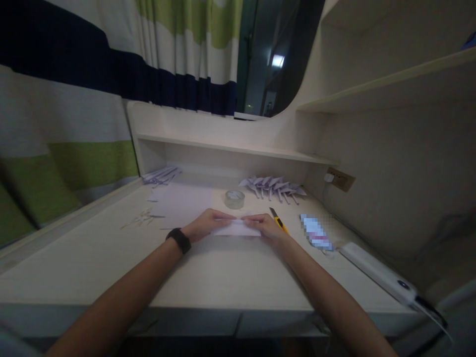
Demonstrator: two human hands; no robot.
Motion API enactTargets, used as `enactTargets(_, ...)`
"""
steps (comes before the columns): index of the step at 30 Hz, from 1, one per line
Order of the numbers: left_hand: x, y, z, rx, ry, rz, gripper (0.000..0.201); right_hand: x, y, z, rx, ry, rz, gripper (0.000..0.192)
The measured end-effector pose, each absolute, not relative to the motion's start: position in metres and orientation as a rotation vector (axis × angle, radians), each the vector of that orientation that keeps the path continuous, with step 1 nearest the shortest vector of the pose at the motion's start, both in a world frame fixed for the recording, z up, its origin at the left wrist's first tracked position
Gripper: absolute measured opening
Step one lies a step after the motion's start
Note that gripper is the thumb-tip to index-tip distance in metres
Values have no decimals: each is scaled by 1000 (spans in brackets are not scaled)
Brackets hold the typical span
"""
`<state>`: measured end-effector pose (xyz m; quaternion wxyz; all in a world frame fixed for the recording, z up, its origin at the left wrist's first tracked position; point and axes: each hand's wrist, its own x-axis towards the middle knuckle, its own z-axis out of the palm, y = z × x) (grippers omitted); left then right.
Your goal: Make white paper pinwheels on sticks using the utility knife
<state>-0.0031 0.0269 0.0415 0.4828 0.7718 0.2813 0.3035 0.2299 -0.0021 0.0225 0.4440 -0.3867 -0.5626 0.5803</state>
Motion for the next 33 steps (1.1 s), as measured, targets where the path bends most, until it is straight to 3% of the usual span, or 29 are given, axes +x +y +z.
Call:
enactTargets(20, -1, 32, 36, 1947, 752, 803, 38, 227, -3, 25, -1014, -1343, 1359, 36)
enactTargets(23, 0, 29, 39, 1917, 754, 818, 39, 225, -4, 25, -1006, -1367, 1305, 32)
enactTargets(28, 0, 28, 40, 1912, 761, 812, 36, 225, -4, 24, -1061, -1476, 1202, 44)
enactTargets(33, -1, 29, 40, 1960, 801, 772, 36, 227, -2, 22, -1134, -1610, 1071, 39)
